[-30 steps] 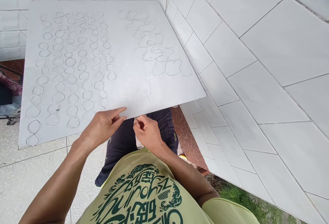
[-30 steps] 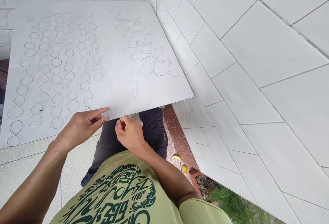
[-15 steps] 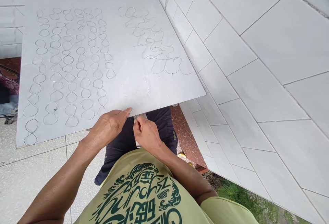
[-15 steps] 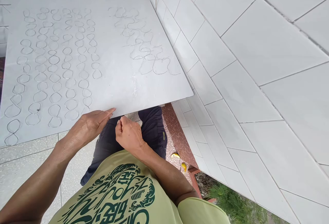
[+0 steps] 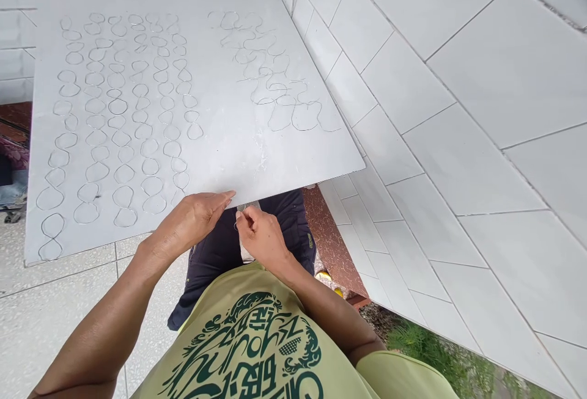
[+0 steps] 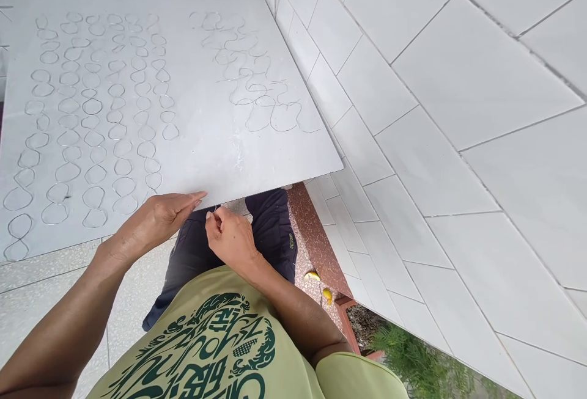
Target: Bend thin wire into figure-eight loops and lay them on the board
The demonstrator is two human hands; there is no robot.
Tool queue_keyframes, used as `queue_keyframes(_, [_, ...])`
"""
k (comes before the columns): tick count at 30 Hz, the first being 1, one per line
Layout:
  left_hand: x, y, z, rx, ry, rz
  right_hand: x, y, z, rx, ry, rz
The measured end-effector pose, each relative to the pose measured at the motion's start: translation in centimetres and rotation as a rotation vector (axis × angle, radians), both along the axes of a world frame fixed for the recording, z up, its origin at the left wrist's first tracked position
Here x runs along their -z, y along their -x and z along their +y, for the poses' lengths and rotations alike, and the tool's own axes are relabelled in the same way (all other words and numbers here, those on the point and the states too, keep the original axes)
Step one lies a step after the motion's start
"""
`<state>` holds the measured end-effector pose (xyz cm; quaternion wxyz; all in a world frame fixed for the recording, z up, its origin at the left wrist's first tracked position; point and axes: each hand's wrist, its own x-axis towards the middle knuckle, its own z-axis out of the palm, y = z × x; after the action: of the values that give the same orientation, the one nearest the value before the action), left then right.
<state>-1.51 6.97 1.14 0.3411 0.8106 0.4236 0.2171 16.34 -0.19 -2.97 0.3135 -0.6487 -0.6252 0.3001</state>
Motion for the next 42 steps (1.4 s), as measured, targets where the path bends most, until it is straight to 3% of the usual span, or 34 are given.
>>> queue_keyframes(8, [1.3, 0.2, 0.8, 0.069, 0.011, -0.02, 0.4, 0.0, -0.1, -0.026, 0.051, -0.015])
queue_keyframes(14, [0.7, -0.8, 1.4, 0.079, 0.05, -0.033, 0.0, -0.2, 0.0, -0.01, 0.16, 0.277])
queue_keyframes(22, [-0.5, -0.5, 1.7, -0.157, 0.21, -0.162, -0.5, -4.6, -0.6, 0.315, 0.031, 0.566])
queue_keyframes(26, [-0.8, -0.1, 1.7, -0.177, 0.294, -0.034, 1.1, -5.5, -0.8, 0.173, 0.249, 0.735])
queue_keyframes(30, [-1.1, -0.1, 1.8, -0.165, 0.314, 0.019, 2.1, -4.2, -1.0, 0.0, 0.451, 1.013])
queue_keyframes(34, [-1.5, -0.1, 1.6, -0.184, 0.319, 0.03, 2.4, -3.1, -0.9, -0.019, 0.425, 1.172])
queue_keyframes(42, [-1.3, -0.1, 1.4, -0.207, 0.292, -0.045, 2.3, -2.0, -0.1, 0.095, 0.405, 1.179])
